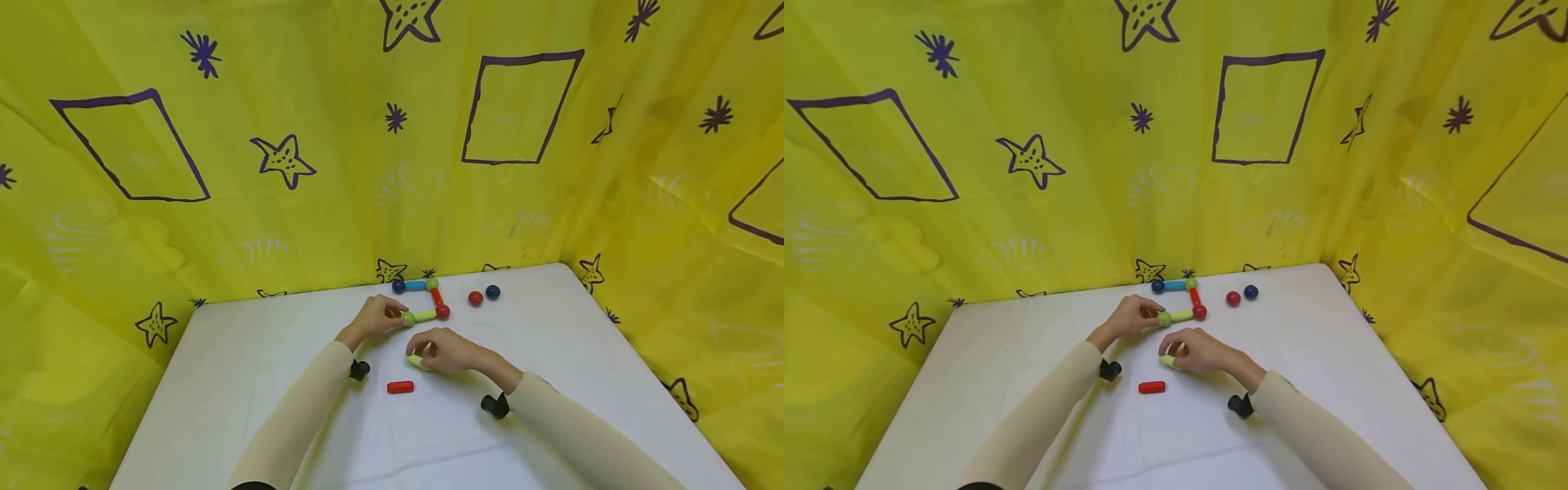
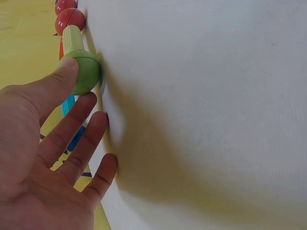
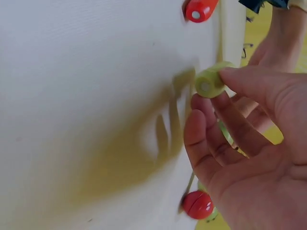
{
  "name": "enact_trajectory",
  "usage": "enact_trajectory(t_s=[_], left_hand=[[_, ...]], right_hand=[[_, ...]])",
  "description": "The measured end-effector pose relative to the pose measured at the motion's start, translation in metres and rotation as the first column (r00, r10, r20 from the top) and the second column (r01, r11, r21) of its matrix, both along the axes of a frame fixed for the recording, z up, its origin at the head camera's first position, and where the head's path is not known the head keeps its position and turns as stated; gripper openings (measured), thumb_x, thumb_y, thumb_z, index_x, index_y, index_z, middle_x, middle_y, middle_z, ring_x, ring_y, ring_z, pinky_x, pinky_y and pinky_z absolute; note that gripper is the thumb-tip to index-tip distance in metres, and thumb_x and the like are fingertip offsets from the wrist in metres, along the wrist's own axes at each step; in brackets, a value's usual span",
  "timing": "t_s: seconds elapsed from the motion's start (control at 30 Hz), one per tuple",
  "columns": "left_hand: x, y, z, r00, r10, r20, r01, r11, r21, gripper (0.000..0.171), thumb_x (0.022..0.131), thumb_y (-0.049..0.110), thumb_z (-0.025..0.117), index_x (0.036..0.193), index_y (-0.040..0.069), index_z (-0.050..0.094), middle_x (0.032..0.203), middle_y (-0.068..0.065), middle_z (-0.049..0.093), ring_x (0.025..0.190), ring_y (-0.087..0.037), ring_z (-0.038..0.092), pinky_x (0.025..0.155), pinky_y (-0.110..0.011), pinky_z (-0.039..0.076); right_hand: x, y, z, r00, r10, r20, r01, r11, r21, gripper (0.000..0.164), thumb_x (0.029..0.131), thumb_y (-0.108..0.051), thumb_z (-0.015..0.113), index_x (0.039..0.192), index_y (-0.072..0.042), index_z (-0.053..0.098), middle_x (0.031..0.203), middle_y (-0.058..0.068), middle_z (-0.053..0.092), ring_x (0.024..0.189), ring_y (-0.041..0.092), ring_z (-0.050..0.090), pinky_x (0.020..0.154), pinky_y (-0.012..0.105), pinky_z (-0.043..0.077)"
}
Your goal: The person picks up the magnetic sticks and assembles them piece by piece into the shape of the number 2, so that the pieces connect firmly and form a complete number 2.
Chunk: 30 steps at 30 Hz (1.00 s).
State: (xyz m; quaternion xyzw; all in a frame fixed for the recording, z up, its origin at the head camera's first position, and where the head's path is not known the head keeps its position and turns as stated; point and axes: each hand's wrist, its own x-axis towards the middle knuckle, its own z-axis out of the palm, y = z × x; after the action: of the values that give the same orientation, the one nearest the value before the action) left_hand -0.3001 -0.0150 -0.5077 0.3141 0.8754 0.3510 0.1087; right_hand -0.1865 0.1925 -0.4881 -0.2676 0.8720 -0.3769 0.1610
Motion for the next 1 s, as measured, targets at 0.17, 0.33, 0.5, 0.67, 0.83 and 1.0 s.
enact_trajectory(t_s=[0.17,0.33,0.5,0.67,0.83,1.0], left_hand=[[0.001,-0.001,0.001,1.000,0.014,0.024,-0.014,1.000,-0.011,0.029,0.090,0.019,0.082,0.117,0.009,0.078,0.095,-0.002,0.074,0.082,-0.014,0.062,0.075,-0.026,0.053],[0.002,0.000,0.001,0.999,0.018,0.029,-0.018,1.000,-0.009,0.029,0.090,0.018,0.082,0.117,0.009,0.078,0.096,-0.003,0.073,0.083,-0.014,0.062,0.077,-0.026,0.053],[0.002,0.000,0.001,1.000,0.017,0.021,-0.017,1.000,-0.006,0.029,0.090,0.018,0.081,0.117,0.008,0.078,0.096,-0.003,0.074,0.082,-0.013,0.062,0.076,-0.026,0.053],[0.001,0.000,-0.002,1.000,0.008,-0.003,-0.008,1.000,0.002,0.027,0.090,0.015,0.081,0.116,0.008,0.078,0.097,-0.004,0.076,0.081,-0.011,0.065,0.077,-0.026,0.054],[0.001,0.000,-0.002,1.000,0.008,-0.011,-0.007,1.000,0.013,0.026,0.090,0.013,0.080,0.115,0.006,0.078,0.097,-0.005,0.077,0.081,-0.011,0.066,0.077,-0.026,0.054],[0.002,0.001,-0.002,1.000,0.014,-0.010,-0.014,1.000,0.009,0.025,0.090,0.013,0.080,0.114,0.007,0.079,0.096,-0.004,0.076,0.080,-0.011,0.066,0.076,-0.026,0.054]], right_hand=[[0.000,0.014,-0.006,0.993,-0.106,0.051,0.110,0.989,-0.095,0.022,0.094,-0.001,0.068,0.113,-0.012,0.073,0.111,0.001,0.073,0.087,0.017,0.066,0.075,0.028,0.057],[0.000,0.020,-0.013,0.980,-0.186,0.070,0.195,0.969,-0.151,0.022,0.093,-0.002,0.071,0.113,-0.009,0.074,0.111,0.007,0.073,0.090,0.019,0.067,0.074,0.029,0.057],[0.001,0.020,-0.015,0.957,-0.268,0.115,0.286,0.939,-0.193,0.024,0.093,-0.005,0.072,0.117,-0.007,0.073,0.110,0.011,0.073,0.086,0.021,0.067,0.069,0.033,0.058],[-0.002,0.014,-0.018,0.909,-0.358,0.212,0.404,0.882,-0.243,0.026,0.095,-0.007,0.072,0.121,-0.003,0.071,0.110,0.014,0.073,0.081,0.022,0.069,0.066,0.033,0.057],[-0.012,0.004,-0.024,0.849,-0.433,0.304,0.513,0.814,-0.273,0.029,0.094,-0.005,0.073,0.123,-0.001,0.070,0.103,0.014,0.075,0.074,0.021,0.070,0.065,0.032,0.059],[-0.020,-0.007,-0.028,0.808,-0.480,0.343,0.576,0.766,-0.286,0.028,0.093,0.000,0.072,0.121,0.001,0.071,0.100,0.015,0.075,0.072,0.020,0.070,0.063,0.031,0.059]])
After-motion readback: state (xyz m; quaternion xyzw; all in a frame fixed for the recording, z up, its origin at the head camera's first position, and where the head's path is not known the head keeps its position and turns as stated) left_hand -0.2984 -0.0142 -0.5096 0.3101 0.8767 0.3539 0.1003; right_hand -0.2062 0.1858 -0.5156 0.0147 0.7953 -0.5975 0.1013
